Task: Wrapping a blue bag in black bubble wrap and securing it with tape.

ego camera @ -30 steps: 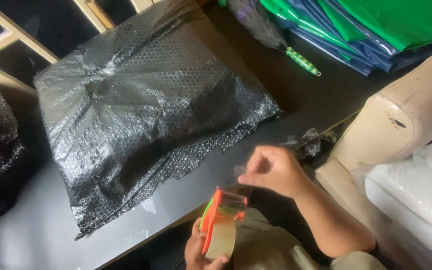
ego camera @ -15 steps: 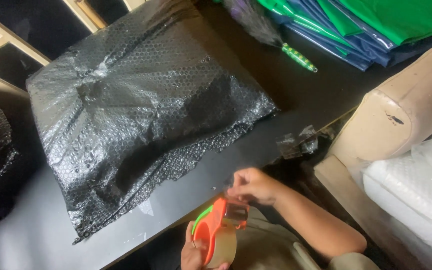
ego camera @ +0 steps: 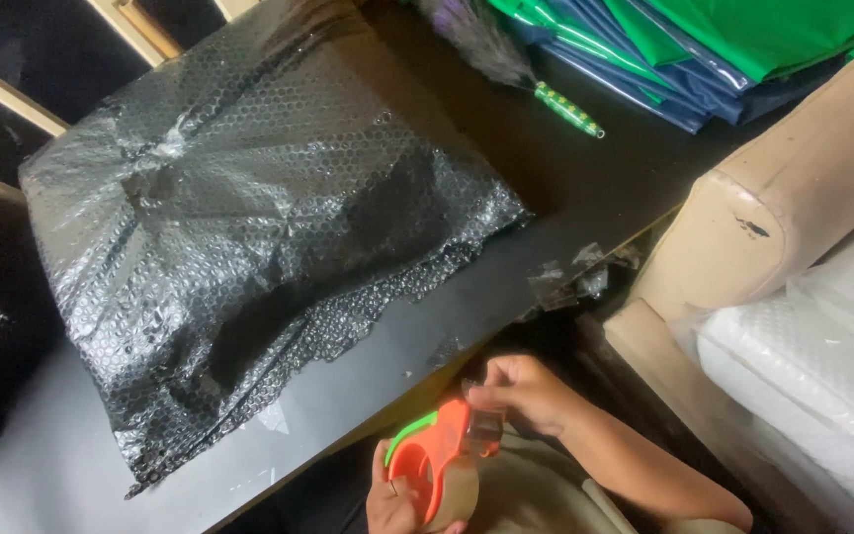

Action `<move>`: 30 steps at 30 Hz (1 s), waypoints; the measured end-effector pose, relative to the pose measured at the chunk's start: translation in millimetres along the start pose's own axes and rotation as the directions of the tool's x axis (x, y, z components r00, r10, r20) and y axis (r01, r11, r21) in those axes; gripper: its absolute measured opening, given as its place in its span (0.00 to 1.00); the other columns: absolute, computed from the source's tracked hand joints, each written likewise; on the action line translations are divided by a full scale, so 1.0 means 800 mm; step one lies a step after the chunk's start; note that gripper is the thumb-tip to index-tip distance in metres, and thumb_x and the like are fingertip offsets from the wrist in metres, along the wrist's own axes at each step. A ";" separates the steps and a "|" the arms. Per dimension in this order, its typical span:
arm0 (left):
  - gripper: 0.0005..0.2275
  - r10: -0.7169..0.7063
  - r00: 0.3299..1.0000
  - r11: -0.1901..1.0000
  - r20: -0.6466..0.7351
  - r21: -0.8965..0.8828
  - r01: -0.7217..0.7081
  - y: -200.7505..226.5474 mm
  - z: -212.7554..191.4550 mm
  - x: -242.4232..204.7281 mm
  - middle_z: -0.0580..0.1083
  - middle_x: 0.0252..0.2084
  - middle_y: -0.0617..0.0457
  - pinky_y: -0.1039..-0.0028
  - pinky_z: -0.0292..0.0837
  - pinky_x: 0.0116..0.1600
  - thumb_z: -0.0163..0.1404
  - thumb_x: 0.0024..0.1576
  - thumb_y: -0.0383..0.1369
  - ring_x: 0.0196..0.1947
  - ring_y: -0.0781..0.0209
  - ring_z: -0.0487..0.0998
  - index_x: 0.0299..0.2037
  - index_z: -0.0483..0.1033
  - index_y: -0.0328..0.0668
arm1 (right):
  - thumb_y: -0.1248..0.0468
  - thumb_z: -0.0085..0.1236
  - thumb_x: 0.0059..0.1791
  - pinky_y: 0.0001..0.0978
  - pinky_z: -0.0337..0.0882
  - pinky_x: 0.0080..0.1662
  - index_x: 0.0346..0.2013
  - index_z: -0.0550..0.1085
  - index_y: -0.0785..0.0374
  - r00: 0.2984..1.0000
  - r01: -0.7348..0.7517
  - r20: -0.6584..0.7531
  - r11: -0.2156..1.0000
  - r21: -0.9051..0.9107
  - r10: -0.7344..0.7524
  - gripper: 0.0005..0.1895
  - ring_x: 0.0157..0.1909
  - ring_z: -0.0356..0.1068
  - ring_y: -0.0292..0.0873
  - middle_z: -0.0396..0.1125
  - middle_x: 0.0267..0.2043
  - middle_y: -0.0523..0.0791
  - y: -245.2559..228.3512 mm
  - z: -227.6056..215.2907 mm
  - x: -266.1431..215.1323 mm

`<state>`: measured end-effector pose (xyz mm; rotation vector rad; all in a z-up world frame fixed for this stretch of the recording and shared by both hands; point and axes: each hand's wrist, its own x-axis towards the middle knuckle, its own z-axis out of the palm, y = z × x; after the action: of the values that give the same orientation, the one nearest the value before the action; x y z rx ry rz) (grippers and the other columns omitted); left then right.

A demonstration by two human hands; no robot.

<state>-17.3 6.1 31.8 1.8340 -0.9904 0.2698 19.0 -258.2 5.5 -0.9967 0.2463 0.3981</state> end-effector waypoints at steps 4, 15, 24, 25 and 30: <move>0.18 0.175 0.980 0.984 -0.097 0.042 -0.172 -0.008 0.010 0.009 0.78 0.29 0.47 0.45 0.64 0.60 0.60 0.53 0.45 0.37 0.44 0.81 0.24 0.74 0.36 | 0.70 0.72 0.41 0.25 0.67 0.30 0.21 0.69 0.64 0.997 -0.028 -0.071 0.998 -0.063 0.023 0.15 0.23 0.64 0.39 0.68 0.22 0.48 0.007 -0.013 -0.007; 0.26 -0.658 0.738 -0.036 0.153 -0.985 0.172 -0.091 0.053 -0.101 0.72 0.57 0.25 0.46 0.68 0.62 0.50 0.46 0.19 0.57 0.32 0.74 0.59 0.65 0.25 | 0.61 0.70 0.42 0.25 0.73 0.29 0.22 0.74 0.61 0.922 -0.190 -0.371 0.711 -0.677 -0.107 0.12 0.20 0.71 0.37 0.73 0.19 0.43 0.107 -0.096 -0.009; 0.45 -0.382 0.917 0.893 0.111 -0.213 0.398 -0.028 0.006 -0.032 0.70 0.60 0.39 0.66 0.73 0.63 0.72 0.37 0.43 0.57 0.48 0.79 0.63 0.63 0.27 | 0.67 0.69 0.41 0.28 0.80 0.45 0.26 0.78 0.54 0.920 0.300 0.151 0.402 -0.865 -0.360 0.06 0.35 0.79 0.35 0.80 0.31 0.39 -0.142 -0.032 -0.021; 0.44 -0.412 0.909 0.808 0.055 -0.439 0.393 -0.013 0.009 -0.016 0.69 0.61 0.35 0.59 0.73 0.65 0.73 0.39 0.40 0.59 0.42 0.79 0.63 0.60 0.28 | 0.65 0.68 0.42 0.28 0.80 0.46 0.27 0.77 0.55 0.957 0.216 0.127 0.348 -0.912 -0.262 0.05 0.37 0.79 0.35 0.80 0.34 0.39 -0.163 -0.027 -0.013; 0.21 -0.008 0.994 0.999 -0.113 -0.040 0.003 -0.026 -0.003 -0.023 0.78 0.42 0.33 0.48 0.73 0.61 0.65 0.44 0.42 0.48 0.35 0.80 0.31 0.78 0.26 | 0.66 0.67 0.42 0.29 0.78 0.45 0.29 0.77 0.55 0.994 0.109 0.105 0.231 -0.967 -0.031 0.05 0.38 0.79 0.35 0.81 0.36 0.38 -0.207 -0.022 0.035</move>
<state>-13.6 21.3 8.7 1.7654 -0.9063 0.3442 115.6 -347.1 112.2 -2.2838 -0.1862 0.5025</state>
